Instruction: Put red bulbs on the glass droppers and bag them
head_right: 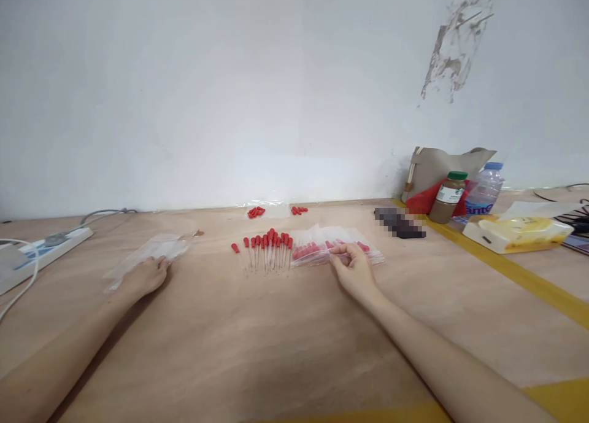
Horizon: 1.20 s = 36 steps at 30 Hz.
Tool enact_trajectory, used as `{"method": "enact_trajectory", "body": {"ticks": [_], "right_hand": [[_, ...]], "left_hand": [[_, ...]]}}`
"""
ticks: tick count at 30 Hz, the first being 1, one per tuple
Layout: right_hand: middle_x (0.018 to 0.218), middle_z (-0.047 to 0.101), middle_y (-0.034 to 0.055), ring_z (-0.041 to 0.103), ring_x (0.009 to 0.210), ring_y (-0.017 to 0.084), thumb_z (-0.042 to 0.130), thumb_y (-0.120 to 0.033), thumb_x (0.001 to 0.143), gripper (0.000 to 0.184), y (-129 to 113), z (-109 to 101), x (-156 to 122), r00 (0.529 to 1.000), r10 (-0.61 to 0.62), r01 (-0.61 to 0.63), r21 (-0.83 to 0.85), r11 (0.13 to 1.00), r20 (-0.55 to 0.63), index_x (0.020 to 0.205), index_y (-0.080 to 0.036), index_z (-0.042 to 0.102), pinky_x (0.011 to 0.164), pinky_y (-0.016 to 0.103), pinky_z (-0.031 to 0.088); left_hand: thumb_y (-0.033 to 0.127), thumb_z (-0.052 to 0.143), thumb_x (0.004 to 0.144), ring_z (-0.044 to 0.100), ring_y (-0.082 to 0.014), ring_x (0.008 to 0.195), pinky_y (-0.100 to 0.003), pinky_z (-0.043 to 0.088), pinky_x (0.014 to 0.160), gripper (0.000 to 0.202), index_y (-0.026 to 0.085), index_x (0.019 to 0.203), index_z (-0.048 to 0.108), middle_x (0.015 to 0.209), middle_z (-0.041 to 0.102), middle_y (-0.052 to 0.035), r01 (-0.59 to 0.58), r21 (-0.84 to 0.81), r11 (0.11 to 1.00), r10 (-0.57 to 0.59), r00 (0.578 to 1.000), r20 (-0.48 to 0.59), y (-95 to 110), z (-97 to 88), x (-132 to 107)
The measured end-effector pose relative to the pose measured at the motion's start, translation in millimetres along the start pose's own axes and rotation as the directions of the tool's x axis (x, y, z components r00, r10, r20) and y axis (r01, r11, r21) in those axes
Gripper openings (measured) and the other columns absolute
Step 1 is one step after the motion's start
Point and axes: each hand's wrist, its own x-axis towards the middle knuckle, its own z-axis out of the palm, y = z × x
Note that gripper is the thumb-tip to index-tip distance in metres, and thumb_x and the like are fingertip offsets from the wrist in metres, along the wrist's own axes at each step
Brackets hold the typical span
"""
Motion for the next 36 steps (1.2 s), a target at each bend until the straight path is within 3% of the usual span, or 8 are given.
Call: {"method": "enact_trajectory", "body": {"ticks": [10, 13, 17, 19, 26, 29, 32, 36], "right_hand": [[0.078, 0.053, 0.0041, 0.044, 0.054, 0.010, 0.054, -0.032, 0.073, 0.017, -11.0, -2.7, -5.5, 0.986, -0.165, 0.163, -0.189, 0.968, 0.005, 0.078, -0.017, 0.060, 0.053, 0.025, 0.039], [0.074, 0.053, 0.0038, 0.044, 0.055, 0.012, 0.052, -0.029, 0.075, 0.014, -21.4, -3.4, -9.7, 0.969, -0.242, 0.247, -0.219, 0.944, 0.052, 0.077, -0.018, 0.059, 0.051, 0.025, 0.037], [0.072, 0.053, 0.0034, 0.046, 0.058, 0.013, 0.051, -0.026, 0.076, 0.010, -31.0, -2.3, -18.2, 0.921, -0.342, 0.373, -0.166, 0.913, 0.187, 0.079, -0.020, 0.058, 0.051, 0.025, 0.037], [0.074, 0.054, 0.0035, 0.046, 0.058, 0.013, 0.050, -0.024, 0.076, 0.010, -33.3, -1.3, -21.9, 0.900, -0.368, 0.406, -0.143, 0.903, 0.232, 0.080, -0.021, 0.058, 0.053, 0.025, 0.038], [0.089, 0.061, 0.0054, 0.052, 0.083, 0.018, 0.049, -0.024, 0.079, 0.018, -46.8, 1.4, -28.6, 0.729, -0.508, 0.597, -0.063, 0.800, 0.459, 0.094, -0.023, 0.060, 0.074, 0.032, 0.042], [0.098, 0.062, 0.0057, 0.050, 0.096, 0.020, 0.051, -0.026, 0.079, 0.025, -51.6, 2.4, -32.6, 0.597, -0.552, 0.685, -0.012, 0.729, 0.582, 0.102, -0.025, 0.060, 0.084, 0.037, 0.038], [0.093, 0.063, 0.0061, 0.051, 0.091, 0.020, 0.050, -0.026, 0.080, 0.021, -49.1, 3.0, -35.1, 0.601, -0.525, 0.681, -0.043, 0.731, 0.602, 0.096, -0.024, 0.063, 0.080, 0.037, 0.039], [0.083, 0.063, 0.0057, 0.052, 0.083, 0.019, 0.049, -0.024, 0.079, 0.016, -43.2, 5.3, -29.0, 0.715, -0.493, 0.619, -0.122, 0.776, 0.495, 0.085, -0.022, 0.064, 0.076, 0.034, 0.039]], "left_hand": [[0.031, 0.023, 0.090, 0.023, -0.0284, 0.128, -0.046, 0.019, 0.103, 0.044, 0.014, 0.125, 0.044, 0.136, 0.035, -0.0117, -0.329, 0.067, 0.942, 0.333, 0.894, -0.301, 60.0, -25.8, -52.1], [0.032, 0.026, 0.092, 0.020, -0.0247, 0.130, -0.047, 0.019, 0.104, 0.042, 0.024, 0.132, 0.035, 0.140, 0.030, -0.0039, -0.632, -0.059, 0.772, 0.606, 0.762, -0.230, 92.3, -32.7, -89.8], [0.023, 0.038, 0.089, 0.021, -0.0250, 0.129, -0.047, 0.022, 0.103, 0.040, 0.039, 0.126, 0.040, 0.143, 0.023, 0.0028, -0.923, -0.242, 0.299, 0.947, 0.318, -0.044, 114.6, -42.6, -127.1], [0.012, 0.038, 0.085, 0.023, -0.0240, 0.128, -0.045, 0.023, 0.103, 0.045, 0.041, 0.119, 0.048, 0.141, 0.026, 0.0047, -0.934, -0.298, 0.198, 0.976, 0.216, -0.027, 116.2, -47.4, -133.0], [0.021, 0.036, 0.087, 0.041, -0.0231, 0.112, -0.042, 0.036, 0.094, 0.042, 0.028, 0.128, 0.040, 0.124, 0.045, -0.0058, -0.785, -0.384, 0.487, 0.843, 0.537, -0.029, 124.0, -49.4, -143.4], [0.028, 0.042, 0.086, 0.038, -0.0260, 0.116, -0.048, 0.032, 0.097, 0.042, 0.031, 0.128, 0.041, 0.128, 0.044, -0.0045, -0.828, -0.354, 0.436, 0.890, 0.454, 0.034, 126.4, -49.9, -144.4], [0.014, 0.043, 0.081, 0.038, -0.0235, 0.118, -0.045, 0.028, 0.100, 0.043, 0.036, 0.117, 0.052, 0.129, 0.045, 0.0022, -0.866, -0.404, 0.293, 0.953, 0.301, 0.044, 119.9, -51.6, -133.0], [0.008, 0.038, 0.079, 0.041, -0.0219, 0.117, -0.042, 0.032, 0.099, 0.046, 0.031, 0.116, 0.054, 0.128, 0.046, -0.0003, -0.816, -0.417, 0.399, 0.877, 0.472, -0.085, 113.3, -48.5, -122.7]]}}
